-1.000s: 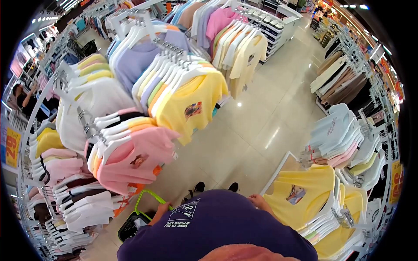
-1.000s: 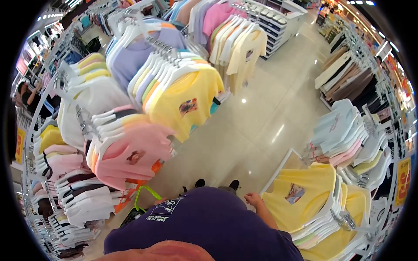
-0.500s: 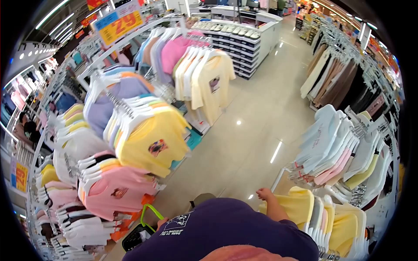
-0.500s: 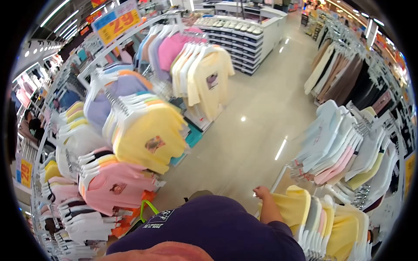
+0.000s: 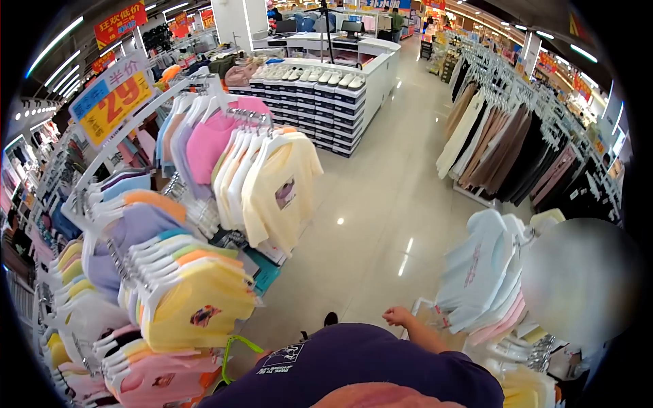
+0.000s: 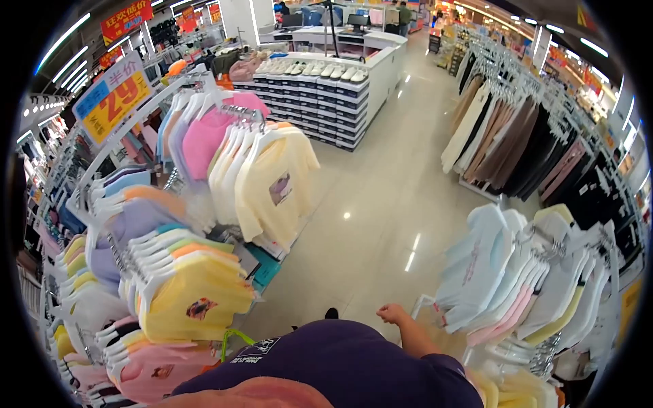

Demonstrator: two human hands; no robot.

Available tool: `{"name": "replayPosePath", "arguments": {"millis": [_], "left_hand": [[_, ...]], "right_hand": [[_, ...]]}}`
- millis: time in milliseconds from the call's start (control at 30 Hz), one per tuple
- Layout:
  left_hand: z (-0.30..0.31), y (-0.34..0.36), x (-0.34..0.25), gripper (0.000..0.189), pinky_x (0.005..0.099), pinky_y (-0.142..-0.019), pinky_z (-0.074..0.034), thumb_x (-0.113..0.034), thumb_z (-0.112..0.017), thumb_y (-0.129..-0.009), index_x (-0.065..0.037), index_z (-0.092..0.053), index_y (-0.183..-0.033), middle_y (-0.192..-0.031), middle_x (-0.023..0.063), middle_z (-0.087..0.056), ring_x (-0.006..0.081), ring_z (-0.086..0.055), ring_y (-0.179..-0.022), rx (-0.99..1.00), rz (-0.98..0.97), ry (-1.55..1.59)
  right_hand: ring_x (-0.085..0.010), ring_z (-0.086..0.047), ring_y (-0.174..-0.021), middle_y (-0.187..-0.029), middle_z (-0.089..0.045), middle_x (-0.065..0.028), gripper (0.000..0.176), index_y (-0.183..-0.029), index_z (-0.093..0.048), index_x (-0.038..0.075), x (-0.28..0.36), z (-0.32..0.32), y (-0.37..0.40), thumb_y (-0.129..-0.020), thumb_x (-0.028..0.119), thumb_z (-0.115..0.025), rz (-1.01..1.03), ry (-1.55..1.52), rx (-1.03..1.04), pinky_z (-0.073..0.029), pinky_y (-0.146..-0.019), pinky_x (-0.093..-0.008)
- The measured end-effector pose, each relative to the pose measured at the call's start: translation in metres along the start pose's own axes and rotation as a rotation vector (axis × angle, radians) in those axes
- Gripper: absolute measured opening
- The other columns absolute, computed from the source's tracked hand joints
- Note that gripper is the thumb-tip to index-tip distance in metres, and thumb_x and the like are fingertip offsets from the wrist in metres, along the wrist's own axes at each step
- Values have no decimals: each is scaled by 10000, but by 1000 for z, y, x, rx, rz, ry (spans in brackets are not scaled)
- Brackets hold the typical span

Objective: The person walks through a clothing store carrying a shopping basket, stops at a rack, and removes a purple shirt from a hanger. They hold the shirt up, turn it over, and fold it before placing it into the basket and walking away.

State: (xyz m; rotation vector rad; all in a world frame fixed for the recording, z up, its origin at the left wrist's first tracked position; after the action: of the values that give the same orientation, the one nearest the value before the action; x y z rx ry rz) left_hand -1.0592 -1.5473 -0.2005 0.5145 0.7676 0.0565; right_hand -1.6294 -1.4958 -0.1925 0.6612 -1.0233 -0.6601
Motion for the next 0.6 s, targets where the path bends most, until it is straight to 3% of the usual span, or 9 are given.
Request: {"name": "replayPosePath", "arguments": {"millis": [133,167,200,267,467,567,600], "left_hand": [[-9,-54,-37,219,392,-631,-467,-246,-673,-755,-72,-660,-888,-688,192,-616,324,-633,-684,18,-53,27],[9,-52,-88,216,391,-624,-466,-242,-675,-755,-72,-660,-887,-682,191,-614,321,-633,-675,26,-67,27],[0,-62,-83,213,389,-618,-464,-238,-677,-755,-71,-660,-886,-676,190,-612,318,-632,-666,33,-75,23],[23,-65,-149,229,392,-620,-463,-243,-678,-750,-77,-657,-906,-685,200,-609,331,-632,-681,107,-71,-4],[-28,-140,-143,258,402,-639,-459,-250,-676,-752,-74,-652,-940,-721,213,-613,352,-628,-724,105,-97,-92],[-45,-153,-151,257,414,-655,-463,-250,-673,-751,-63,-655,-926,-736,206,-624,370,-623,-734,27,0,-12],[-53,-152,-143,250,416,-661,-467,-246,-668,-754,-58,-656,-918,-742,207,-626,367,-625,-738,-16,144,67]], "right_hand": [[-151,-648,-642,-788,-678,-51,350,-984,-686,31,-25,65,-13,-833,346,-665,-88,146,-28,-509,-535,-289],[-155,-651,-642,-788,-681,-53,356,-983,-688,30,-30,82,-16,-832,351,-665,-114,204,-33,-516,-542,-294],[-159,-654,-641,-788,-683,-56,362,-983,-690,29,-38,96,-24,-830,356,-666,-138,256,-34,-524,-548,-300],[-164,-656,-643,-784,-684,-64,375,-987,-687,24,-48,120,-35,-828,362,-666,-195,190,-44,-533,-557,-312],[-174,-664,-621,-743,-689,-77,345,-960,-707,35,-42,178,-98,-828,345,-630,-186,68,-66,-534,-554,-326],[-175,-663,-600,-721,-691,-80,348,-951,-716,42,-19,215,-153,-816,348,-620,-97,103,-15,-532,-560,-329],[-173,-661,-594,-719,-690,-79,355,-956,-714,41,-13,223,-168,-812,351,-620,-64,116,17,-531,-564,-328]]}}
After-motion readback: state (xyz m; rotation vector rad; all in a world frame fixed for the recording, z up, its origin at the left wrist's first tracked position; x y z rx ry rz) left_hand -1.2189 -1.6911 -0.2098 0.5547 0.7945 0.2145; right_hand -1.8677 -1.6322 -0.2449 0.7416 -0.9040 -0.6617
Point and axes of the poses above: each hand's wrist, its own y-axis away from the middle knuckle, its own z-axis out of the back of the hand, x = y × z, the point moved 9 cm from there along -y, towards the middle knuckle
